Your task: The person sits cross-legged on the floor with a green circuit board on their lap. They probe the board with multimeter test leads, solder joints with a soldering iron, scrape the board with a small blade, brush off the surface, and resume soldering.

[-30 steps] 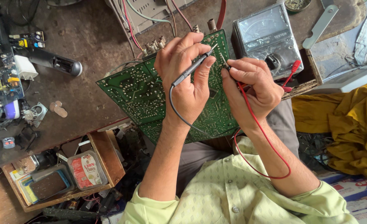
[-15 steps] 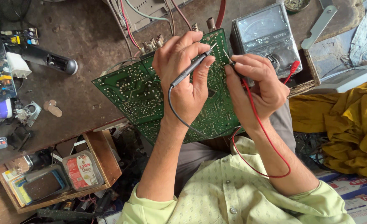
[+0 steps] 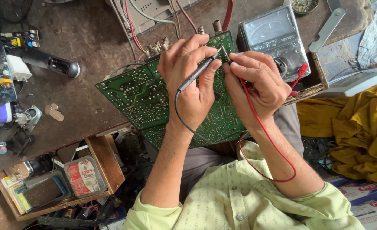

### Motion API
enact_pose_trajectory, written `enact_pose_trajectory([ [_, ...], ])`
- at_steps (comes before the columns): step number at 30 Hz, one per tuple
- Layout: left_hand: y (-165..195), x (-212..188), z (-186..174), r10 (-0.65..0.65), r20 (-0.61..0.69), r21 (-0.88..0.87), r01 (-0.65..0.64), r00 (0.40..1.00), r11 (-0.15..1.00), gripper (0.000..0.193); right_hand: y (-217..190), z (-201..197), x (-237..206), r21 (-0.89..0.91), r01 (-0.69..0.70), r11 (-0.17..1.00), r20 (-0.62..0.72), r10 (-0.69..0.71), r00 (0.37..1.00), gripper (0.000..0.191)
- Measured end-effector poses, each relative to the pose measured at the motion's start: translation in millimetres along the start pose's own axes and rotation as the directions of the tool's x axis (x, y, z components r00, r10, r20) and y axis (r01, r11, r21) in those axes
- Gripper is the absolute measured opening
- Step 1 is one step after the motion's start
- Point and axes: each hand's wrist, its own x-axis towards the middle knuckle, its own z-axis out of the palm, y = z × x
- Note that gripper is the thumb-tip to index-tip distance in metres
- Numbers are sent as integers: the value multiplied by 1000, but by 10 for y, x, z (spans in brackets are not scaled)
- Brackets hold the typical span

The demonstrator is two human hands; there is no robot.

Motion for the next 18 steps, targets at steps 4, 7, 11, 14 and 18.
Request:
enact_pose_trajectory([
  [4,1,0,-3,-3,2,-4,3,1000,1000,18,19,12,-12,8,-12,1000,-13,12,1000,22],
  [7,3,-3,-7,-7,2,-9,7,1000,1000,18,29,5,-59,29,-45,999,-52,46,998,24],
  [11,-5,-1,-7,-7,4,-9,7,1000,1000,17,6,-43,-174,39,-64,997,-60,66,996,26],
  [14,-14,2,0,-2,3,-10,2,1000,1000,17,-19,-80,-258,50,-146,988,-54,148,987,26],
  [18,-18,-5,6,3,-8,-22,-3,1000,1000,17,-17,-92,-303,47,-95,994,-42,97,994,26],
])
